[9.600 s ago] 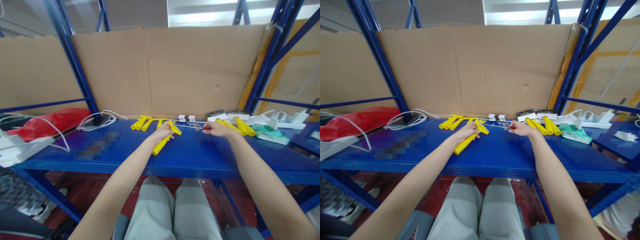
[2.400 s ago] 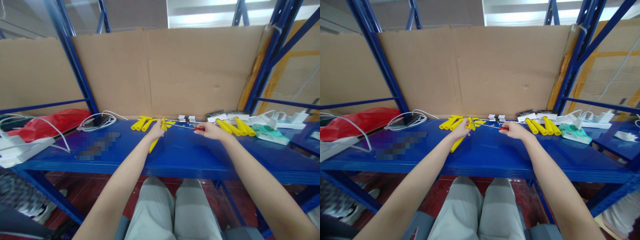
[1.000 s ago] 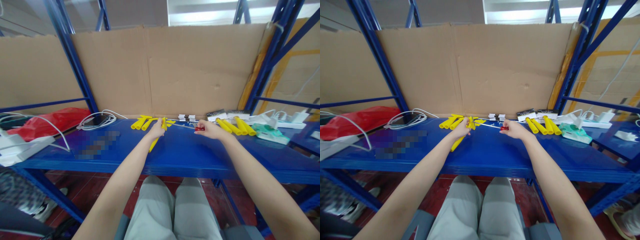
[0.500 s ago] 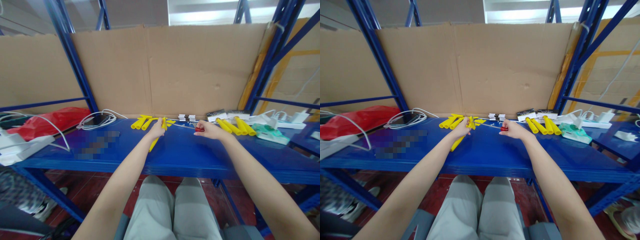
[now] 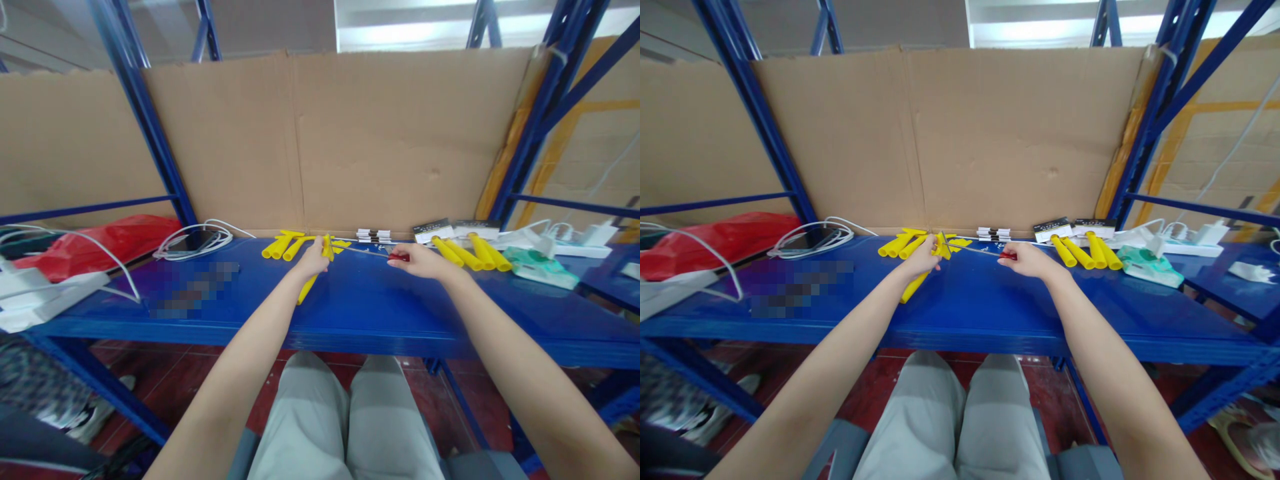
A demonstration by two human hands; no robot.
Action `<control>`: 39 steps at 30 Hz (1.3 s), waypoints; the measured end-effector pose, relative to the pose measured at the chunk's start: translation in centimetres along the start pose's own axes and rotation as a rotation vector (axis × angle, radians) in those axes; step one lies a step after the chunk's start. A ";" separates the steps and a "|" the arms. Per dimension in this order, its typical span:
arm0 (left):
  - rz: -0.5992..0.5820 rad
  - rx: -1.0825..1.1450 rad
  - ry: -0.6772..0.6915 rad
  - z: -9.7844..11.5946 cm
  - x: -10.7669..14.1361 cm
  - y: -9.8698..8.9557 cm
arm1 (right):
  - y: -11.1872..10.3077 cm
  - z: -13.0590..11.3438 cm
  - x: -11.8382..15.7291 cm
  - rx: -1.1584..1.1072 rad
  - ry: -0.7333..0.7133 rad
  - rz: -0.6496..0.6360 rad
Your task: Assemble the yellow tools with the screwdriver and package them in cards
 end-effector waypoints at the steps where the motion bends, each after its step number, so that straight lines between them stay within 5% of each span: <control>1: -0.001 -0.005 -0.003 0.0 0.0 0.0 | 0.0 0.2 -0.1 -0.003 0.010 0.004; 10: 0.010 0.017 0.006 0.1 0.0 0.0 | -0.4 1.1 -0.3 0.028 0.039 0.094; 19: 0.023 0.004 -0.011 0.1 0.2 -0.2 | -0.1 0.0 -0.1 0.034 0.037 0.001; 28: 0.026 0.045 0.007 -0.3 -0.2 0.1 | -0.2 1.4 -0.5 0.014 0.049 0.099; 39: 0.025 0.045 0.010 -0.3 -0.2 0.0 | 0.2 0.5 -0.1 0.018 0.046 0.009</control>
Point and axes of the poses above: each hand's wrist, its own x-axis away from the middle knuckle, its own y-axis out of the palm, z = x × y, the point moved 8 cm from there along -x, towards the middle knuckle, and after that the axes turned 7 degrees about y, right-handed, at the moved point
